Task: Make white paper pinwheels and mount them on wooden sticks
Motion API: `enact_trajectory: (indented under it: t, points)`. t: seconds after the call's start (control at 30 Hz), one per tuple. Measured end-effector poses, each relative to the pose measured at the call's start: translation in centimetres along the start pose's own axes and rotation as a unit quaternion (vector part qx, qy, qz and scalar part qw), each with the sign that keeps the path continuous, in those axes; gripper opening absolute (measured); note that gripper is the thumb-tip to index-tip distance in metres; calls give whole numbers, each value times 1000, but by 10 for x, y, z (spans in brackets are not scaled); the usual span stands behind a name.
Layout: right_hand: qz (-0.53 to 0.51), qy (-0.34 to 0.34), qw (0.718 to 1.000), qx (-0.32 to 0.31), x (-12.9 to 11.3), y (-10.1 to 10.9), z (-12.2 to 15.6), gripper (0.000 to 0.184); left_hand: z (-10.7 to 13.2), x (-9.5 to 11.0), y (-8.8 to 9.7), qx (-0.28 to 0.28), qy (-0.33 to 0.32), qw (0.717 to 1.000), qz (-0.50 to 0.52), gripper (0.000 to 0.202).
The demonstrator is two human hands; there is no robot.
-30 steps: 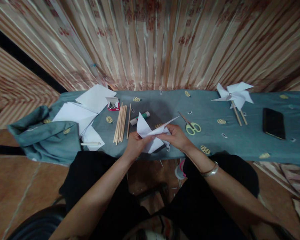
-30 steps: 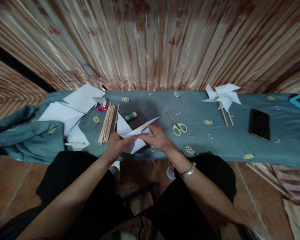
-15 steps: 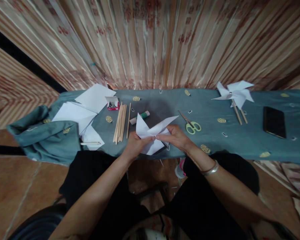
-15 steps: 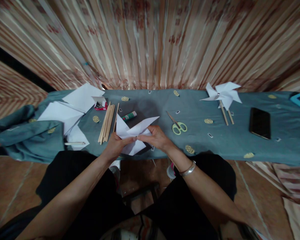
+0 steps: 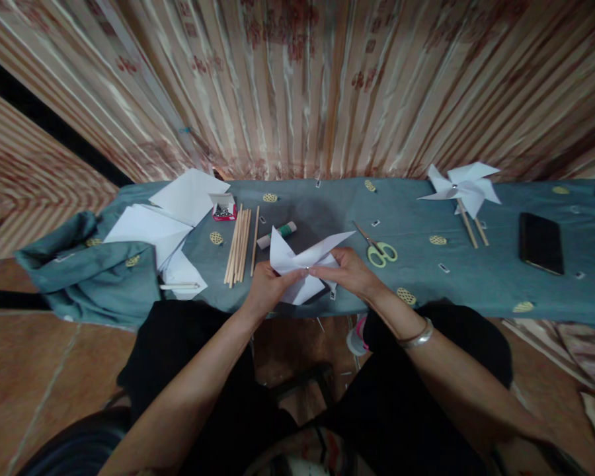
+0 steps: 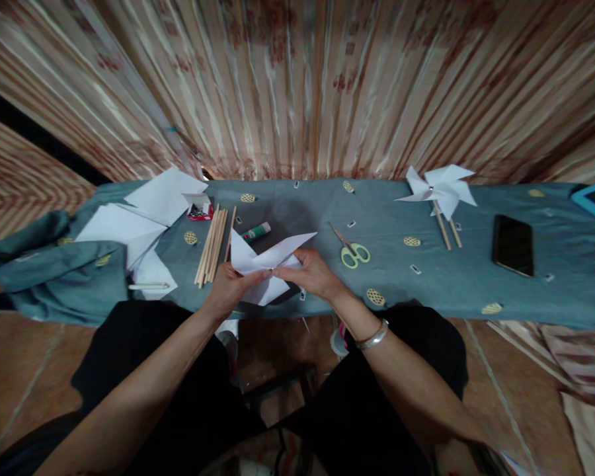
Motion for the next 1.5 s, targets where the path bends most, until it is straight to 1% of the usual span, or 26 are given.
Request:
enact_trajectory:
  t: [0.17,0.37,0.47,0.57,0.67,0.73,0.8,0.83,0.9,1.0,1.1,1.2,1.3,1.4,1.47,1.5]
  points:
    - [20,13,1000,-13,-1,0,0,27,0,0,0,-2,5,1000,4,37]
    - [29,2,998,-48,-4,-1,1,24,2,-1,-2,-23,23,999,25,37]
    - [22,0,999,-47,-4,-2,2,22,3,-2,-3,-24,24,999,39,36]
    - [12,-8,999,-52,-3,-4,3,22,4,-4,-5,-32,34,998,46,37]
    - [5,-10,999,-49,-3,-3,4,27,3,-6,-6,-31,41,998,47,40]
    - [10,-5,999,-39,-5,-1,3,32,1,-7,-6,-22,34,997,61,41]
    - [18,24,999,-20,-11,3,1,39,-2,-6,-6,-7,27,995,92,40]
    - [19,47,999,-1,-14,6,0,41,-3,-6,-5,4,24,993,113,39]
    - [15,98,993,56,-22,16,-2,43,-6,-4,-3,33,18,986,161,42]
    - [6,140,981,137,-28,33,-1,41,-9,1,1,72,14,974,213,55]
    - [14,154,975,158,-29,41,0,44,-11,3,1,78,17,971,224,59]
    - [38,149,979,132,-29,39,-1,48,-9,3,0,68,10,977,200,54]
    - [54,128,987,81,-30,30,-1,51,-5,1,0,48,12,990,131,44]
    - [46,101,994,10,-29,18,-1,44,-1,0,1,33,11,998,45,38]
    - [25,75,996,-34,-26,10,0,37,0,1,2,28,-4,1000,14,37]
    - [16,63,997,-45,-24,8,0,35,0,1,3,23,-12,1000,8,37]
Point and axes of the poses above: each hand's wrist, its own z-axis away from the middle knuckle, its own y-axis out of the back of the hand, x = y × z, the point moved 4 cm from there along -z, towards the middle knuckle, and after that the axes turned 10 degrees about -z, right-handed, at the moved point
